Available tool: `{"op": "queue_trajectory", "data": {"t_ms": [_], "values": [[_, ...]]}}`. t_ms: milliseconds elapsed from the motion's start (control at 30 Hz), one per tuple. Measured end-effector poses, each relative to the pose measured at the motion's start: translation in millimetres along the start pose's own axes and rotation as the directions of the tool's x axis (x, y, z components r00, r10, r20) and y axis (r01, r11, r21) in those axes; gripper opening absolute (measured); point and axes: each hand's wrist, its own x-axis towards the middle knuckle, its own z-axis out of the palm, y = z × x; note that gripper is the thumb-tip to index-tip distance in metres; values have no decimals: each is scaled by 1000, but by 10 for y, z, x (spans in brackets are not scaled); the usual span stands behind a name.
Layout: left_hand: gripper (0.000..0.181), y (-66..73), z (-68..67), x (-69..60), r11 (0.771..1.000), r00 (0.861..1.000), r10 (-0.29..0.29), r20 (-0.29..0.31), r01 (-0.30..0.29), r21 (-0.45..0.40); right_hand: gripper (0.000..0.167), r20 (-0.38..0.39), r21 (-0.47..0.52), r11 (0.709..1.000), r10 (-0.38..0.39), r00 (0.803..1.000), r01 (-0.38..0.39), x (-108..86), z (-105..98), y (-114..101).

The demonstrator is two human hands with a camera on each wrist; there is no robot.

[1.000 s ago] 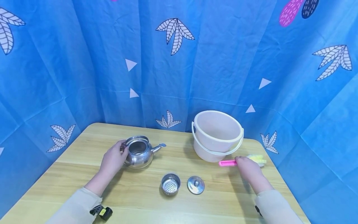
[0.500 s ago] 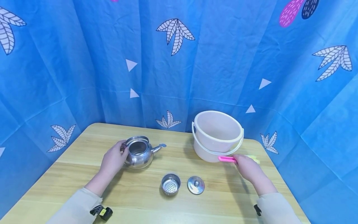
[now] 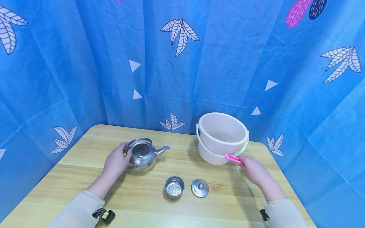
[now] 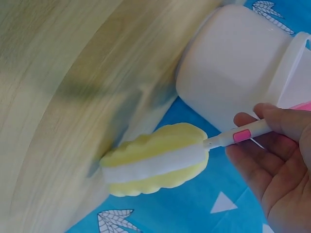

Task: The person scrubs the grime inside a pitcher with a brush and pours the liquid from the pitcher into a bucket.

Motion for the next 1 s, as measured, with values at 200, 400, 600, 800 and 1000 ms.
{"op": "queue_trajectory", "data": {"t_ms": [200, 400, 600, 800, 1000], "values": [[43, 1, 2, 7, 1000, 1000, 2, 0, -2, 3, 12, 3, 29, 999, 36, 999, -36, -10, -20, 13], [43, 17, -3, 4, 1000, 1000, -5, 7, 5, 3, 20, -1, 24, 998, 53, 999, -53, -17, -62, 8], [42, 2, 4, 9, 1000, 1000, 1, -7, -1, 11, 26, -25, 46, 998, 34, 999, -33, -37, -115, 5], [43, -17, 19, 10, 1000, 1000, 3, -12, -3, 12, 24, -25, 89, 995, 52, 998, -50, -66, -183, 13], [43, -19, 29, 6, 1000, 1000, 2, -15, -2, 10, 23, -41, 127, 991, 52, 998, -46, -99, -243, -20]]}}
